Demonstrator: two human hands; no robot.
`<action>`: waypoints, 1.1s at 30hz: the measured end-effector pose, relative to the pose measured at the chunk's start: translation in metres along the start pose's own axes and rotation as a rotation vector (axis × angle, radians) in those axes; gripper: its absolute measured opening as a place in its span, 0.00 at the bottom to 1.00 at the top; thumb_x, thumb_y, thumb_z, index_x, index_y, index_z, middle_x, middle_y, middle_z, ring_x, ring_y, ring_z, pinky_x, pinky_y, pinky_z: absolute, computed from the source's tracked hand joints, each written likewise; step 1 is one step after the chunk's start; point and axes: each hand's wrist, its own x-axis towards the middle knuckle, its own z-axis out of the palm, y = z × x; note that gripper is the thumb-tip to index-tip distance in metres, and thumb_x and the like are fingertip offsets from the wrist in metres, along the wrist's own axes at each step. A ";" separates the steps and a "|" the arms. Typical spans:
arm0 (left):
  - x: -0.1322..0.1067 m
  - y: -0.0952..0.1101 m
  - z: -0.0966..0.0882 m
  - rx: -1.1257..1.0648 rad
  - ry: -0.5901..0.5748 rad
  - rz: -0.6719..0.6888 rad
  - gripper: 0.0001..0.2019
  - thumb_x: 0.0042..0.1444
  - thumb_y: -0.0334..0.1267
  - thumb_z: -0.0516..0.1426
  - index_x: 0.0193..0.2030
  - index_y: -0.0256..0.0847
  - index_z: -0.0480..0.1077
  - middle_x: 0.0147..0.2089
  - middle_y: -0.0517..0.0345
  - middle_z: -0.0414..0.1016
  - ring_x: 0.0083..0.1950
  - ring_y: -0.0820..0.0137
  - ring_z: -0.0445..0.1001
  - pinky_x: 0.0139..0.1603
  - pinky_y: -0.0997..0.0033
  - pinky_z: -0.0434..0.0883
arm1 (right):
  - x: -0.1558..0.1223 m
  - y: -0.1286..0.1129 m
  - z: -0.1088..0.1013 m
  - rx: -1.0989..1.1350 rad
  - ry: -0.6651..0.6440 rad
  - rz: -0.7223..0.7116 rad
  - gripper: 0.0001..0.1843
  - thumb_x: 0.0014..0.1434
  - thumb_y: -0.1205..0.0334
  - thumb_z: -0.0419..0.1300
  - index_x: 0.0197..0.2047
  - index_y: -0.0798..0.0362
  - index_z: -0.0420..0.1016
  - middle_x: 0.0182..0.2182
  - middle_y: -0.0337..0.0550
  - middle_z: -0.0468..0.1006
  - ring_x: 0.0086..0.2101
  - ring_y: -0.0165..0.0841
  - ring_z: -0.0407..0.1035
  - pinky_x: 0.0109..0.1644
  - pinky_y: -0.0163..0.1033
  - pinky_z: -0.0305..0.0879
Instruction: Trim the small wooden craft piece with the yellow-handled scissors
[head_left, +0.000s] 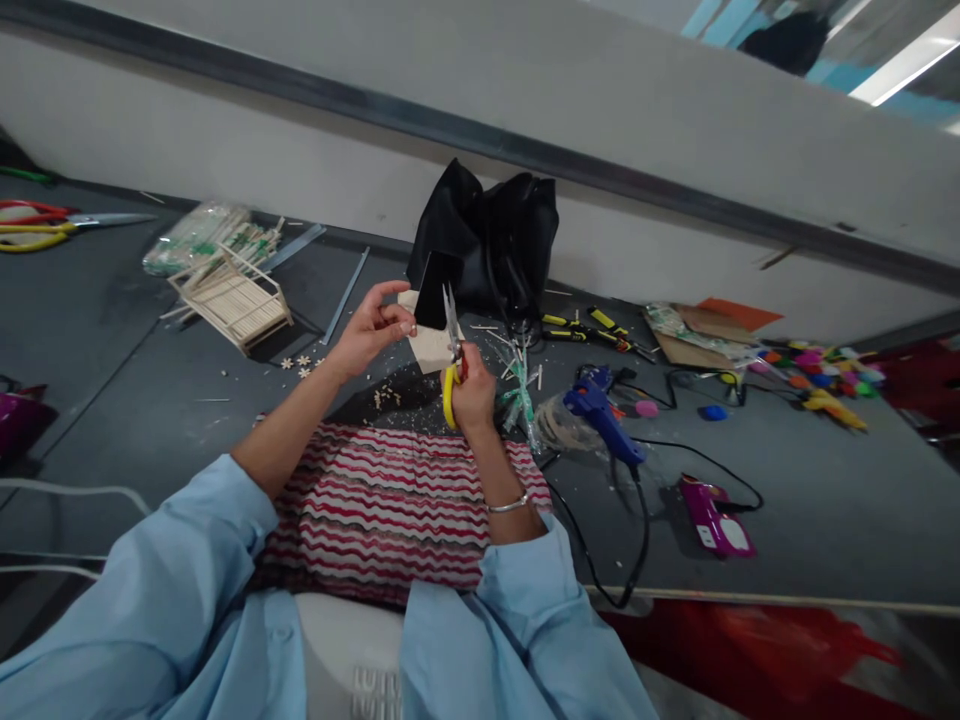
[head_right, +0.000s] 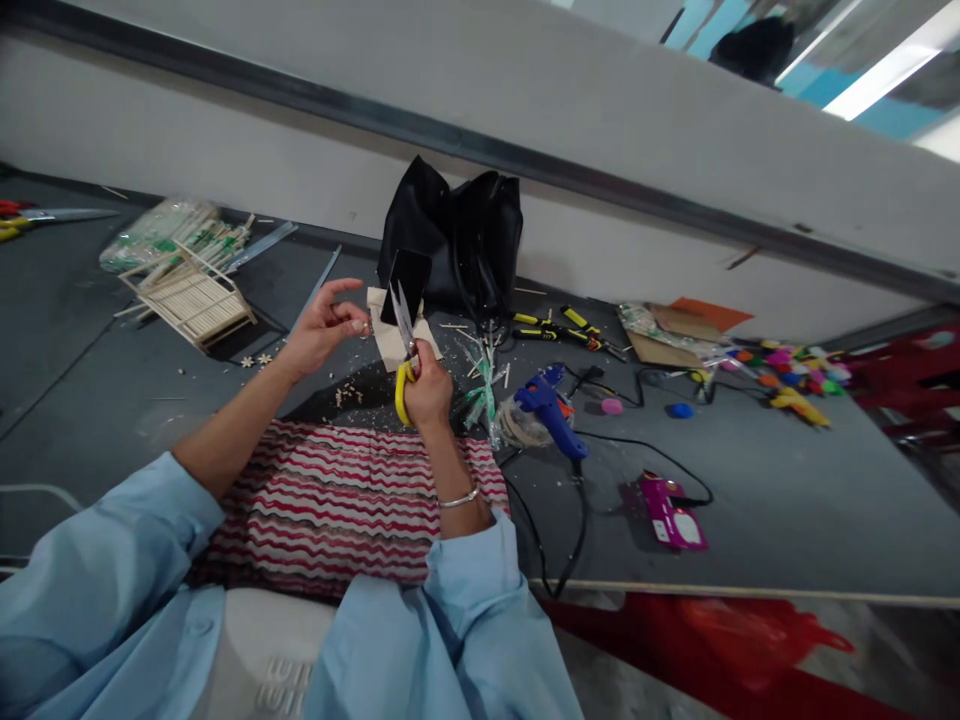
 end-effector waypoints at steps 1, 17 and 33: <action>0.000 0.000 0.000 0.001 0.006 -0.002 0.29 0.50 0.36 0.69 0.57 0.42 0.66 0.33 0.60 0.75 0.35 0.72 0.77 0.40 0.70 0.74 | -0.001 0.000 0.001 0.008 -0.011 -0.007 0.24 0.57 0.63 0.53 0.56 0.48 0.73 0.28 0.35 0.75 0.28 0.33 0.68 0.35 0.34 0.58; 0.001 0.001 -0.001 0.031 0.004 0.025 0.29 0.51 0.38 0.68 0.59 0.45 0.65 0.34 0.61 0.75 0.36 0.73 0.74 0.39 0.73 0.71 | -0.005 -0.010 0.007 -0.067 -0.146 -0.097 0.27 0.58 0.64 0.57 0.61 0.46 0.73 0.37 0.40 0.82 0.35 0.35 0.72 0.41 0.35 0.66; 0.002 0.000 -0.005 0.048 -0.025 0.044 0.30 0.50 0.36 0.69 0.58 0.44 0.66 0.34 0.62 0.76 0.34 0.75 0.75 0.38 0.75 0.72 | -0.006 -0.014 0.003 -0.102 -0.189 -0.075 0.27 0.59 0.62 0.57 0.62 0.46 0.72 0.40 0.41 0.82 0.36 0.36 0.74 0.42 0.36 0.67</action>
